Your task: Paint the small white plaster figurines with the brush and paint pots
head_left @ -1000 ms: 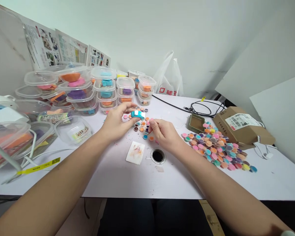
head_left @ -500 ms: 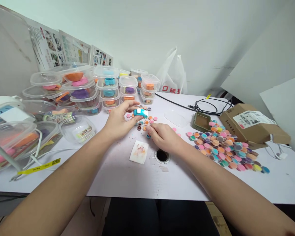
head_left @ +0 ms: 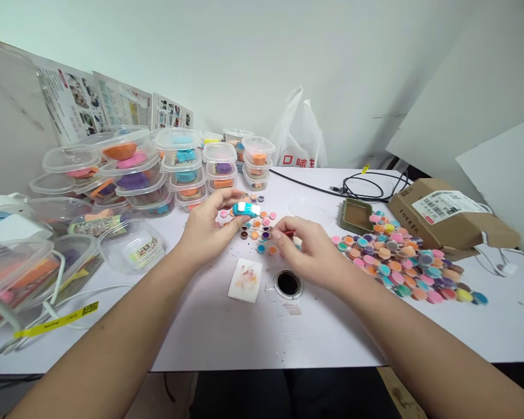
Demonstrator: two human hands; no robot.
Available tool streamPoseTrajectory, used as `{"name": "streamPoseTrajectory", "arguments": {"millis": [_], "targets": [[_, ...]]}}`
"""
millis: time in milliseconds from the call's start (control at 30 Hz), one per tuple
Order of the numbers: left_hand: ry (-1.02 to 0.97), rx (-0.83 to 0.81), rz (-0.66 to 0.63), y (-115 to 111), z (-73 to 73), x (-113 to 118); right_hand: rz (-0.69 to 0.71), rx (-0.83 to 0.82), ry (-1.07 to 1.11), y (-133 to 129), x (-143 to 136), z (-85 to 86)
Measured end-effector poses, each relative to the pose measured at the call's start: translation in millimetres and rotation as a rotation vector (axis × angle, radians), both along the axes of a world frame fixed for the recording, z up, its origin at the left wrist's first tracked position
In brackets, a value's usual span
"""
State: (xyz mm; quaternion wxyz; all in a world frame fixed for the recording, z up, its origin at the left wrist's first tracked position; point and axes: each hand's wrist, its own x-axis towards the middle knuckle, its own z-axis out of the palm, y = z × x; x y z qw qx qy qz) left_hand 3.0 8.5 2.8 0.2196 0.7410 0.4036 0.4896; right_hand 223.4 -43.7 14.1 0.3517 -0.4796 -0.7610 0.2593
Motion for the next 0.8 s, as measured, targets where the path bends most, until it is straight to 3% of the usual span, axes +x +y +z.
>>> {"name": "streamPoseTrajectory", "arguments": {"millis": [133,300,467,800], "targets": [[-0.024,-0.02,-0.014,-1.0,-0.6,2.7,-0.013,0.272,0.233,-11.3,3.8,0.7],[-0.116,-0.097,-0.069,-4.7,0.2,7.8,-0.011,0.62,0.201,-3.6,-4.5,-5.2],[-0.196,-0.138,-0.105,-7.1,2.0,9.2,-0.023,0.692,0.186,3.1,-8.4,-7.7],[-0.174,-0.111,-0.003,-10.3,3.7,10.4,-0.08,0.874,0.037,7.6,-10.6,-17.2]]}}
